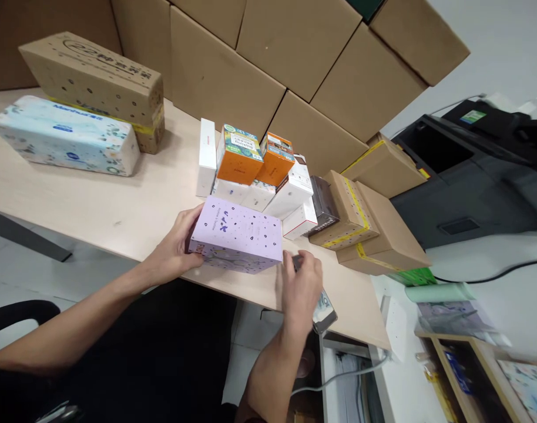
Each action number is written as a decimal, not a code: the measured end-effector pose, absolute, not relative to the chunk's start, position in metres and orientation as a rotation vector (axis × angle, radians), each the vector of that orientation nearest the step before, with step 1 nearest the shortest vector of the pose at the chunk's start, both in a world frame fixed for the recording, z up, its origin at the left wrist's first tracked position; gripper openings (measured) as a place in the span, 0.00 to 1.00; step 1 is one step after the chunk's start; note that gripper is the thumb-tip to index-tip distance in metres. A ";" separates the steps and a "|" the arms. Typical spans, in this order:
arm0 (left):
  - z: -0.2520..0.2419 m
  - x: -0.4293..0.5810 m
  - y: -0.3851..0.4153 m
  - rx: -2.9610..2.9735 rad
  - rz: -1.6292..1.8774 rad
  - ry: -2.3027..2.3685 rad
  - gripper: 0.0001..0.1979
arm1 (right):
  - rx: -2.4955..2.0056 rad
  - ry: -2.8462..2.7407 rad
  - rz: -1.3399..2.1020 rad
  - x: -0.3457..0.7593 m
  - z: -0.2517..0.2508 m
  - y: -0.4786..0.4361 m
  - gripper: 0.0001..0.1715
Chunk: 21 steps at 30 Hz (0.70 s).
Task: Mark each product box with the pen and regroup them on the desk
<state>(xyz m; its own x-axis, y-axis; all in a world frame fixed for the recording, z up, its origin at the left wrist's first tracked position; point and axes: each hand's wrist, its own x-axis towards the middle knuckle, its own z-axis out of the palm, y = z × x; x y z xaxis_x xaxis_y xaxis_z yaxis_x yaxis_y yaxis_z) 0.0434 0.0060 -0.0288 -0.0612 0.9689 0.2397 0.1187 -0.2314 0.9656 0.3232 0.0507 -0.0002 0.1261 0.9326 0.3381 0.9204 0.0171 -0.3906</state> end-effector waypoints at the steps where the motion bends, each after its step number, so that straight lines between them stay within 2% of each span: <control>1: -0.028 0.043 0.006 1.436 1.383 1.226 0.54 | -1.879 -1.783 0.012 0.337 0.000 0.046 0.38; 4: -0.027 0.043 0.006 1.450 1.378 1.233 0.54 | -1.957 -1.860 0.095 0.381 -0.003 0.035 0.50; 6: -0.026 0.043 0.005 1.459 1.374 1.245 0.54 | -2.067 -1.851 0.202 0.403 -0.006 0.030 0.55; 12: -0.027 0.044 0.005 1.480 1.366 1.266 0.54 | -1.968 -1.880 0.439 0.419 -0.022 0.027 0.46; 15: -0.029 0.044 0.005 1.471 1.378 1.260 0.54 | -1.925 -1.882 0.355 0.414 -0.026 0.024 0.45; 21: -0.027 0.044 0.004 1.466 1.377 1.257 0.55 | -1.886 -1.847 0.095 0.407 -0.028 0.017 0.49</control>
